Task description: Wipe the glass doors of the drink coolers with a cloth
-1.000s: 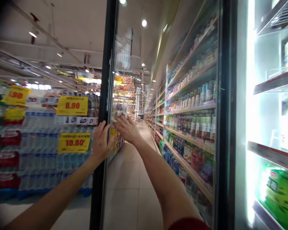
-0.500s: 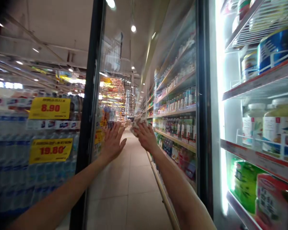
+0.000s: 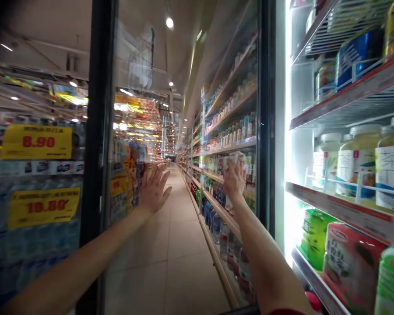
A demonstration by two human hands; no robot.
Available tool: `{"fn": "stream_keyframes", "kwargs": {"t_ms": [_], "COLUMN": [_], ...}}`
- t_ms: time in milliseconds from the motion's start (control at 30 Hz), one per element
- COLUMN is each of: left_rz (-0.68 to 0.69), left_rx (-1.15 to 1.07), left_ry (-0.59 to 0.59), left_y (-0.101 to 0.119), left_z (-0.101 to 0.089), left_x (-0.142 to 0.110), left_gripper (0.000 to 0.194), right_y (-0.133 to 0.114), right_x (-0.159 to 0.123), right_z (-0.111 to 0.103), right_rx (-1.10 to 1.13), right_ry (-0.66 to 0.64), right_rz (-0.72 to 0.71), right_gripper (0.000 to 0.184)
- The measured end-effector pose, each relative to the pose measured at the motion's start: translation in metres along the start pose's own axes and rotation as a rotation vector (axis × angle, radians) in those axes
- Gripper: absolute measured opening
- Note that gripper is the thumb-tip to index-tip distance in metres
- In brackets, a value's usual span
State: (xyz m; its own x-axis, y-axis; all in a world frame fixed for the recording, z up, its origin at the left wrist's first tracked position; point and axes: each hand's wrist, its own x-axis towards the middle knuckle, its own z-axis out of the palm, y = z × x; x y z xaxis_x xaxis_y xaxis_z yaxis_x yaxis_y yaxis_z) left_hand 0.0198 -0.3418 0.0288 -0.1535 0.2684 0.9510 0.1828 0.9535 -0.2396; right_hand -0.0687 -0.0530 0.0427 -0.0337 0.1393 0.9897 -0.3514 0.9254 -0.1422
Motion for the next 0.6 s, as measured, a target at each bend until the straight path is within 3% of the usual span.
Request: {"fn": "stream_keyframes", "kwargs": {"t_ms": [67,133,200,300,333,400,500,600], "left_rz": [-0.017,-0.018,0.021,0.084,0.094,0.107,0.145,0.215], "left_rx": [-0.019,-0.039,-0.050,-0.051,-0.049,-0.045,-0.048,-0.074], "left_ry": [0.003,0.009,0.004,-0.018,-0.026,-0.054,-0.125,-0.195], "left_y": [0.003,0.009,0.017,0.031,0.036,0.044,0.056,0.066], "left_z": [0.001,0.002,0.005,0.012,0.014,0.017,0.021,0.024], "left_x": [0.000,-0.001,-0.002,-0.006,-0.009,-0.018,-0.042,-0.079], "left_gripper": [0.051,0.051,0.051,0.051,0.050,0.049,0.049,0.049], "right_y": [0.024,0.029,0.017,-0.001,0.000,0.013,0.038,0.043], "right_x": [0.006,0.003,-0.008,-0.025,-0.030,-0.046,-0.103,-0.190], "right_z": [-0.001,-0.001,0.000,0.000,-0.001,-0.004,-0.012,-0.021], "right_rx": [0.002,0.032,0.055,0.063,0.055,0.024,-0.014,-0.010], "right_ry": [0.114,0.162,0.116,-0.043,-0.063,-0.022,0.051,0.003], "right_rz": [0.267,0.350,0.235,-0.060,-0.076,0.041,0.212,0.179], "right_gripper": [0.047,0.048,0.048,0.047,0.047,0.048,0.050,0.054]}}
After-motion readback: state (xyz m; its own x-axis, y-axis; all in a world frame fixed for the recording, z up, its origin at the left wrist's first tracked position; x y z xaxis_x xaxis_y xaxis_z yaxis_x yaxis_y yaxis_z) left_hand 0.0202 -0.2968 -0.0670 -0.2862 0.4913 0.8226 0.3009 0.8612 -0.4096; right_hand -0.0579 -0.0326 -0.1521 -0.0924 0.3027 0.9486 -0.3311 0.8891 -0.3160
